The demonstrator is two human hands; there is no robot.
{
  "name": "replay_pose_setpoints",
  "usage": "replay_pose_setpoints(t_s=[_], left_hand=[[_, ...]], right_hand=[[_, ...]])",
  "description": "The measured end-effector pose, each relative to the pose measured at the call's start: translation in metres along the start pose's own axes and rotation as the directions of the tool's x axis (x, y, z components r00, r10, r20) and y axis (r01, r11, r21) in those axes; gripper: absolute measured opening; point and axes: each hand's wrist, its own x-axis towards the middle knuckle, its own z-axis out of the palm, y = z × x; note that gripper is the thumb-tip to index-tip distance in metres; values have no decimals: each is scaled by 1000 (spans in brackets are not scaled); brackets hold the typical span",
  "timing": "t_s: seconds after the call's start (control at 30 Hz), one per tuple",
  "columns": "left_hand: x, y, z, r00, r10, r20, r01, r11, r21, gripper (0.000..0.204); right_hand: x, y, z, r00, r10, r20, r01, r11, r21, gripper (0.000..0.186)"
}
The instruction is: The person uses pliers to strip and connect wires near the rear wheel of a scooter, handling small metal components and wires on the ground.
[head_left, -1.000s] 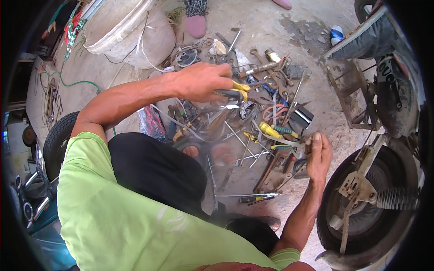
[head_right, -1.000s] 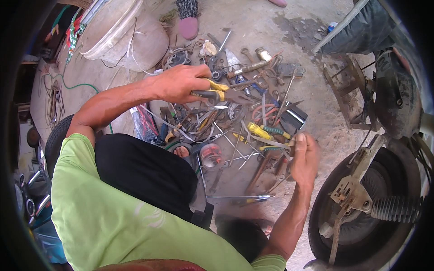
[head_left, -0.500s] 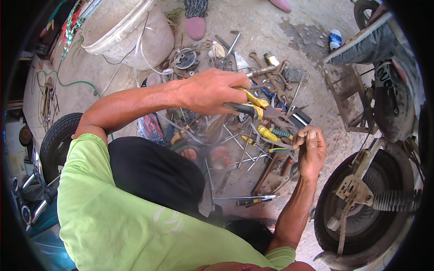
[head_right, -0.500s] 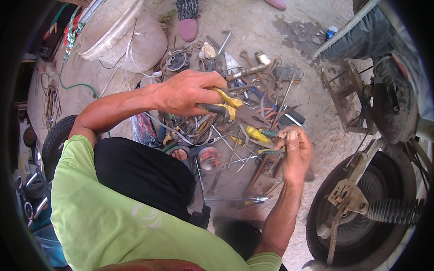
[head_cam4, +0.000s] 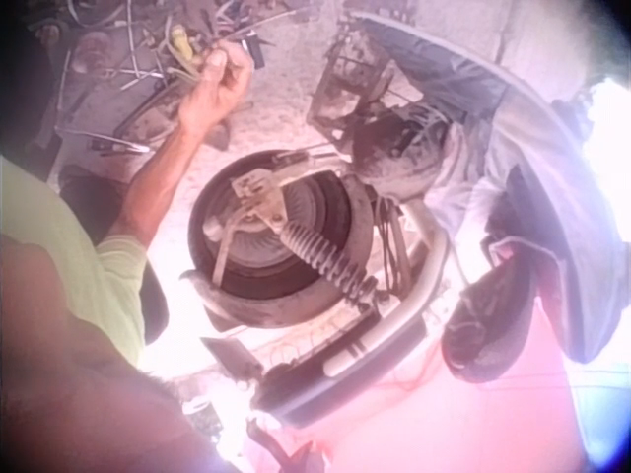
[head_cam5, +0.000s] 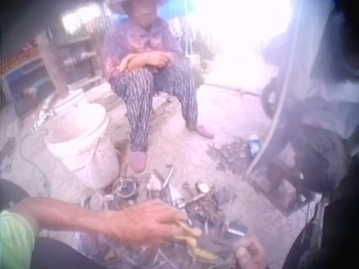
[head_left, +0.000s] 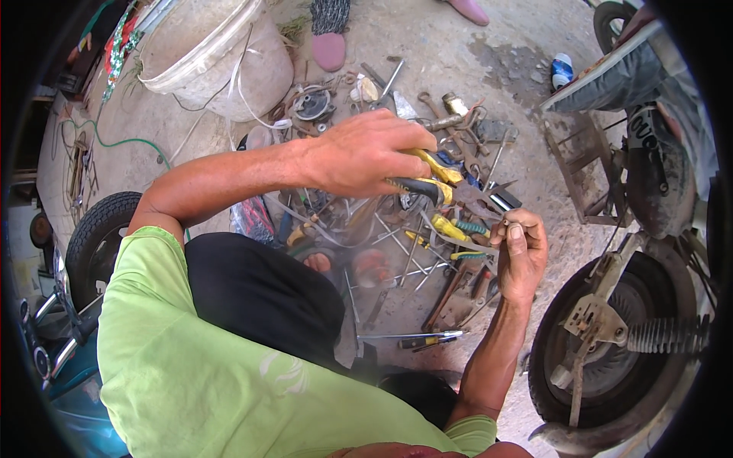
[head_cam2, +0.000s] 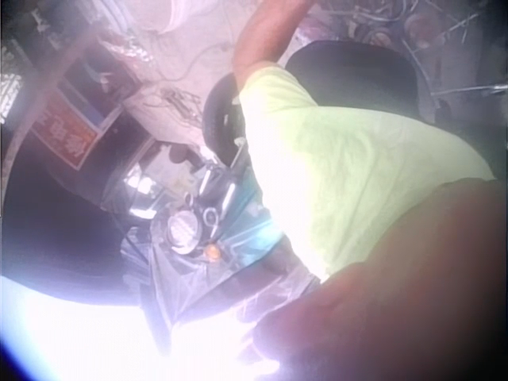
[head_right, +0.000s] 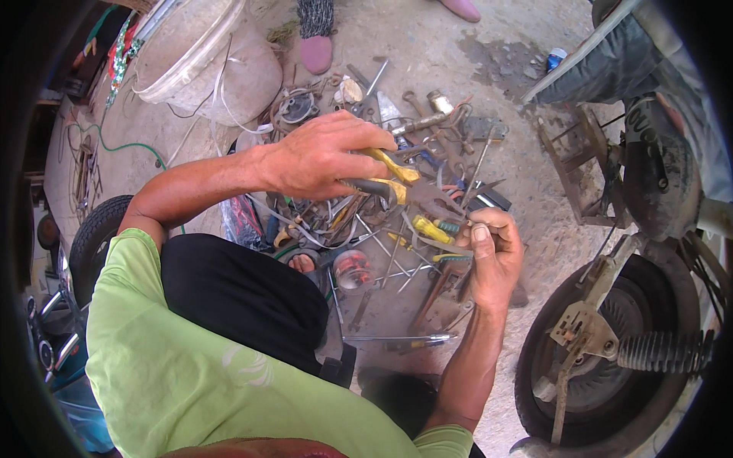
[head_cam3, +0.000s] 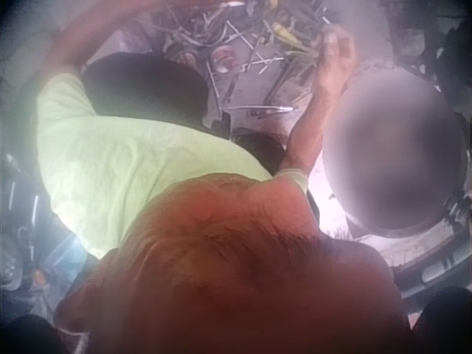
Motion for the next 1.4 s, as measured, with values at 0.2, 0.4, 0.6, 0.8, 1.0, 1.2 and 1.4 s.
replay_pose_setpoints(t_s=[0.2,0.4,0.6,0.8,1.0,1.2,1.4], left_hand=[[1,-1,2,1000,-3,18,3,1000,-14,25],[-1,-1,5,999,-25,46,26,999,-24,27],[-3,-2,8,998,-37,59,38,999,-29,28],[-3,-2,9,997,-45,57,48,998,-47,30],[0,2,3,998,-47,47,49,997,-53,31],[12,16,4,960,34,-277,-67,992,-109,33],[10,17,8,993,-47,-108,24,977,-211,31]], right_hand=[[1,-6,0,994,-67,-87,64,997,-31,19],[3,-18,21,923,-359,-135,202,755,-624,20],[5,-21,27,903,-412,-119,228,696,-681,23],[3,-20,28,920,-354,-166,152,714,-683,24],[4,-19,30,918,-357,-172,156,725,-671,26],[3,-20,34,923,-349,-164,146,709,-690,28],[1,-2,20,941,-249,-230,64,796,-601,28]])
